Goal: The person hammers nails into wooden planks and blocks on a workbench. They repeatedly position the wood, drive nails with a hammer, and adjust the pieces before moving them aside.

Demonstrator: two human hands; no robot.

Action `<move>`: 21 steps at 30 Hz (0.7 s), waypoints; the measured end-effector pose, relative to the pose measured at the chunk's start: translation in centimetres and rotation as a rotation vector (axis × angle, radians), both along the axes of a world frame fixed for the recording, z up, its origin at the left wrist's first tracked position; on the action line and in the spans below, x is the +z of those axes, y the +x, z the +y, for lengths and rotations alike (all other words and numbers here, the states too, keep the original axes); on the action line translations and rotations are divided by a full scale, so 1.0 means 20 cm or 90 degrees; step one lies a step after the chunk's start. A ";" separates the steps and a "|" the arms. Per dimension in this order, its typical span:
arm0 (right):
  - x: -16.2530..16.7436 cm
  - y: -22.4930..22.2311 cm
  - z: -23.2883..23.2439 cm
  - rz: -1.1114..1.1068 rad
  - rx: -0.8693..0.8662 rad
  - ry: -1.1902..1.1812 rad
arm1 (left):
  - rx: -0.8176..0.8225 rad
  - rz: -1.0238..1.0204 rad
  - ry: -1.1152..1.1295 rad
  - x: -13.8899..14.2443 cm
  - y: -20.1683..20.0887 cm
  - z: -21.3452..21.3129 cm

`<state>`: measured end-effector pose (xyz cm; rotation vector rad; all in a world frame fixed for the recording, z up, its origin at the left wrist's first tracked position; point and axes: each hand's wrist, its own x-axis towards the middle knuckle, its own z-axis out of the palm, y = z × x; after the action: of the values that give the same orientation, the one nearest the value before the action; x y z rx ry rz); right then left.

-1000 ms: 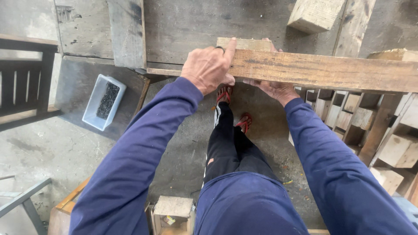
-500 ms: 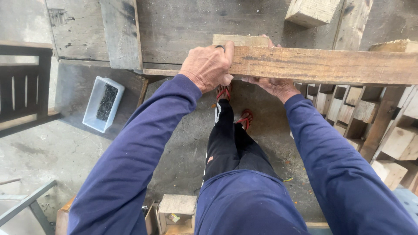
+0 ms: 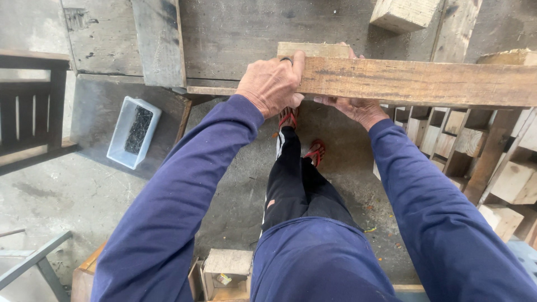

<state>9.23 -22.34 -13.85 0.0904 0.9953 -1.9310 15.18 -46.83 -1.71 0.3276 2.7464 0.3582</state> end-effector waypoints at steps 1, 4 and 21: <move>0.00 0.00 0.00 -0.029 -0.011 -0.008 | 0.008 -0.040 0.015 -0.01 0.00 -0.02; -0.01 0.02 -0.01 0.092 0.027 0.046 | 0.174 0.157 0.263 -0.05 0.05 -0.10; -0.15 0.01 0.03 -0.176 -0.033 0.017 | 0.808 0.057 0.684 -0.15 0.35 0.05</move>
<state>9.44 -21.79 -16.84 0.3904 0.8398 -1.8899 22.13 -45.74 -4.80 -1.2312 2.1508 2.0800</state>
